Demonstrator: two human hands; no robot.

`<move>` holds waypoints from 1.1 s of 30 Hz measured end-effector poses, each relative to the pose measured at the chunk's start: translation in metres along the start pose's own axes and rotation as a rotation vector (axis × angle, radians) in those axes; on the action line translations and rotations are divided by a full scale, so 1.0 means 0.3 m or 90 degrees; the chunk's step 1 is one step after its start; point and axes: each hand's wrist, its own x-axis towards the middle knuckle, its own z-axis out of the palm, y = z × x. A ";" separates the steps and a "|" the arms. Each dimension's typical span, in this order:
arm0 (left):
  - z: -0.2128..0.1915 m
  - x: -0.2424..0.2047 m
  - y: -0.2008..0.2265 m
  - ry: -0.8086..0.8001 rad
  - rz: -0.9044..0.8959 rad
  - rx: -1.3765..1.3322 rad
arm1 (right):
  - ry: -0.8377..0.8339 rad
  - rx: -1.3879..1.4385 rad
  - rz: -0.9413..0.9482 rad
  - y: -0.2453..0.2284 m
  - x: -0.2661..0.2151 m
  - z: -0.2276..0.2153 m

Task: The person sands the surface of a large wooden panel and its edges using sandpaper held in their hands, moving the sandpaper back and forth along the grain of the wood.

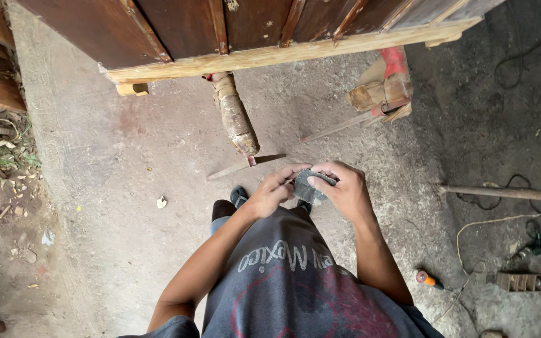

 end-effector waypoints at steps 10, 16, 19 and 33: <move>0.016 0.032 -0.023 0.153 0.107 -0.065 | 0.125 0.069 -0.051 0.089 -0.003 0.072; -0.004 0.012 0.001 0.122 0.097 0.058 | 0.060 0.269 0.124 0.200 -0.043 0.101; 0.007 0.011 0.023 0.100 0.107 -0.025 | 0.077 0.234 0.123 0.190 -0.045 0.095; 0.006 0.050 0.049 0.160 0.124 0.127 | 0.137 0.274 0.109 0.158 -0.040 0.104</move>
